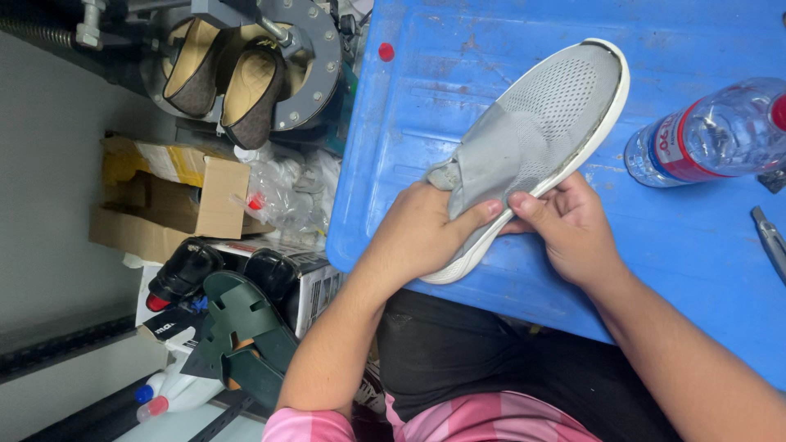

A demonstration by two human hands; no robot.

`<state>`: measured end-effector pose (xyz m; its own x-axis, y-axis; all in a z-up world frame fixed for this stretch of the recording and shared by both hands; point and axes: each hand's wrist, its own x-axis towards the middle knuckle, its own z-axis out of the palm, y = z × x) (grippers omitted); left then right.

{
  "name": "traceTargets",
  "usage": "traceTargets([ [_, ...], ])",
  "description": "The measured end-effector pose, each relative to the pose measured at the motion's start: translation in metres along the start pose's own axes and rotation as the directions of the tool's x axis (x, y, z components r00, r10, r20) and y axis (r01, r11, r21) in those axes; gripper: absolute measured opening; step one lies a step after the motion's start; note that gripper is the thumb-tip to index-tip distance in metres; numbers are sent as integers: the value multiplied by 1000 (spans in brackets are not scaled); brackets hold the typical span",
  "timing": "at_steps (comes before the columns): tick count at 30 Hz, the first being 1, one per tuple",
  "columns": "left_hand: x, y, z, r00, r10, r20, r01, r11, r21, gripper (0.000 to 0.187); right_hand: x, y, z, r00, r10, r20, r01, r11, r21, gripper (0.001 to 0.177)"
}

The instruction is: The person applies a liquid from a plastic bottle with a red cap to the seams and edges of a grey slip-on shoe. They repeatedly squeeze the liquid onto the sole and upper, then press and rub the areas with their fingers to spread the substance. The person also briefly handles a green sandal and a hair dryer during the process.

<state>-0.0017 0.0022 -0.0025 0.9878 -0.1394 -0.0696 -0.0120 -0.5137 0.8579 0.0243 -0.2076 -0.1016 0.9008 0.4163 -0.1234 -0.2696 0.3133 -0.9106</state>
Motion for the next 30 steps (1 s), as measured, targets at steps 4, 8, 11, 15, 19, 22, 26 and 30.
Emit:
traceTargets([
  [4,-9,-9,2,1000,4,-7,-5,977,-213,39,-1,-7,3,994,-56,99,49,996,70,42],
  [8,-15,-16,-1,1000,26,13,-22,958,-287,39,-2,-16,10,990,-68,122,63,997,44,42],
  [11,-20,-21,-9,992,-68,106,88,977,-197,31,2,-21,14,996,-30,80,31,999,-12,40],
  [15,-24,-20,-17,987,151,-52,-158,973,-166,41,-2,-29,23,950,-303,-73,239,858,-455,46],
  [19,-19,-6,0,985,34,-169,-66,980,-188,53,-7,-35,38,903,-404,143,408,707,-578,69],
  [22,-16,-2,3,983,-30,-183,-14,972,-236,53,1,-37,41,966,-241,89,253,830,-497,59],
  [26,-14,-2,7,978,-32,-207,-37,947,-320,43,-6,-42,48,940,-319,125,319,681,-659,24],
  [30,-13,4,16,947,101,-304,-119,992,-40,34,-7,-37,49,905,-413,105,341,554,-759,9],
])
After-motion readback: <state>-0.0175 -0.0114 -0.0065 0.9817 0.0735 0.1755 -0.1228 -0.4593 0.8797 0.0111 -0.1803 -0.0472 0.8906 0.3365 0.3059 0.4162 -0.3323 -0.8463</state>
